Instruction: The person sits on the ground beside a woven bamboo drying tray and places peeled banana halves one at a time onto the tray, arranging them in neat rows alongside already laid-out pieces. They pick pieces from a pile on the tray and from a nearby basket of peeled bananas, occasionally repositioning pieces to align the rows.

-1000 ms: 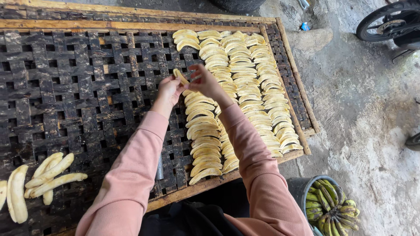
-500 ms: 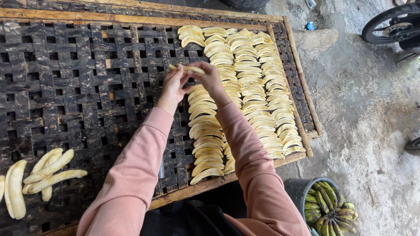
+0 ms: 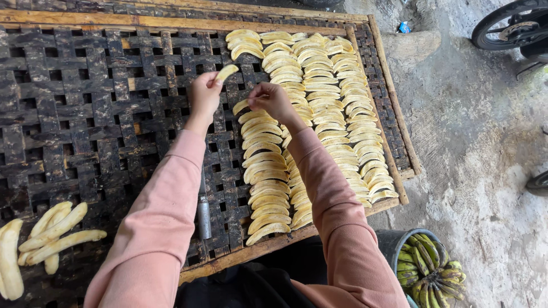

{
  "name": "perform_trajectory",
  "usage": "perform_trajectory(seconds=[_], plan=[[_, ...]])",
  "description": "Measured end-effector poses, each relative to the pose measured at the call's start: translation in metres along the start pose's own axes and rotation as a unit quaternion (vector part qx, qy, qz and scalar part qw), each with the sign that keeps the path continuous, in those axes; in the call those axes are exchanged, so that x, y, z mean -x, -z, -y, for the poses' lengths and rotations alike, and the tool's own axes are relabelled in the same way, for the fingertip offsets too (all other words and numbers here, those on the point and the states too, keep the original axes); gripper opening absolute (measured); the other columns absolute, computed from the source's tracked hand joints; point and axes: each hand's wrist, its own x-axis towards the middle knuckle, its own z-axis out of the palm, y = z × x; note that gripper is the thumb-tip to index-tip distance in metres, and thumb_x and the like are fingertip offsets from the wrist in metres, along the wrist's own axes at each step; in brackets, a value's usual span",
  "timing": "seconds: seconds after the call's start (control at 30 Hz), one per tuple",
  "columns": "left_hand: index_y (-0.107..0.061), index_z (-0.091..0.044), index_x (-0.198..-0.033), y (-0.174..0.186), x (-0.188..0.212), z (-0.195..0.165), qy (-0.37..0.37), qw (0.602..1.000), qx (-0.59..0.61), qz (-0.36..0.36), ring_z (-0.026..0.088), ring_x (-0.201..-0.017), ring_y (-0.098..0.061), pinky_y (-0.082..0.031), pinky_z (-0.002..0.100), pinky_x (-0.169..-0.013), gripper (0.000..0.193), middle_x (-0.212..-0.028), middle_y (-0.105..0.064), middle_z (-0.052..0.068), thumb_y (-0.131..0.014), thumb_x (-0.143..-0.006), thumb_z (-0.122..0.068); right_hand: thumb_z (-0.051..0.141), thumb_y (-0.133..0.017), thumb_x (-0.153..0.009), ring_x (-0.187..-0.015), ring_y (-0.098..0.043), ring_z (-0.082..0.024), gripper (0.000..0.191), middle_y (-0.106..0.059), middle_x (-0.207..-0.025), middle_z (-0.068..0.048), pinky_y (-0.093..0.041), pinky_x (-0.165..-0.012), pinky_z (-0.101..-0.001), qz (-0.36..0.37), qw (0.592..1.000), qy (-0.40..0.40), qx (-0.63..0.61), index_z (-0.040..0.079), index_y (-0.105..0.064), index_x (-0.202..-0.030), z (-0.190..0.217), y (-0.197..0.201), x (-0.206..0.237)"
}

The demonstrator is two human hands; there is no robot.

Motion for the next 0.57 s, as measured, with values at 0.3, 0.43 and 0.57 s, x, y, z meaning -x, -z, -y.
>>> perform_trajectory(seconds=[0.3, 0.43, 0.57], plan=[[-0.077, -0.014, -0.102, -0.057, 0.003, 0.002, -0.072, 0.976, -0.206, -0.014, 0.022, -0.085, -0.075, -0.058, 0.038, -0.074, 0.01, -0.096, -0.078, 0.006, -0.073, -0.093, -0.016, 0.004, -0.072, -0.093, -0.088, -0.073, -0.021, 0.017, -0.077, -0.1, -0.011, -0.058, -0.079, -0.0323, -0.004, 0.956, 0.111, 0.27, 0.005, -0.076, -0.109, -0.007, 0.023, 0.015], [-0.079, -0.019, -0.095, -0.075, 0.008, -0.002, -0.06, 0.954, -0.292, 0.019, 0.025, -0.09, -0.071, -0.043, 0.052, -0.09, 0.014, -0.093, -0.079, 0.002, -0.065, -0.097, -0.018, 0.006, -0.073, -0.091, -0.088, -0.073, -0.021, 0.018, -0.073, -0.103, -0.011, -0.061, -0.078, -0.0336, -0.145, 0.943, 0.098, 0.284, 0.007, -0.075, -0.109, -0.005, 0.039, 0.023], [-0.08, -0.023, -0.098, -0.087, 0.008, -0.004, -0.08, 0.929, -0.355, 0.071, 0.026, -0.096, -0.071, -0.04, 0.052, -0.099, 0.013, -0.096, -0.077, 0.003, -0.068, -0.097, -0.024, 0.008, -0.076, -0.089, -0.089, -0.074, -0.024, 0.028, -0.074, -0.109, -0.012, -0.06, -0.082, -0.0364, -0.143, 0.924, 0.067, 0.348, 0.01, -0.075, -0.117, -0.001, 0.045, 0.021]])
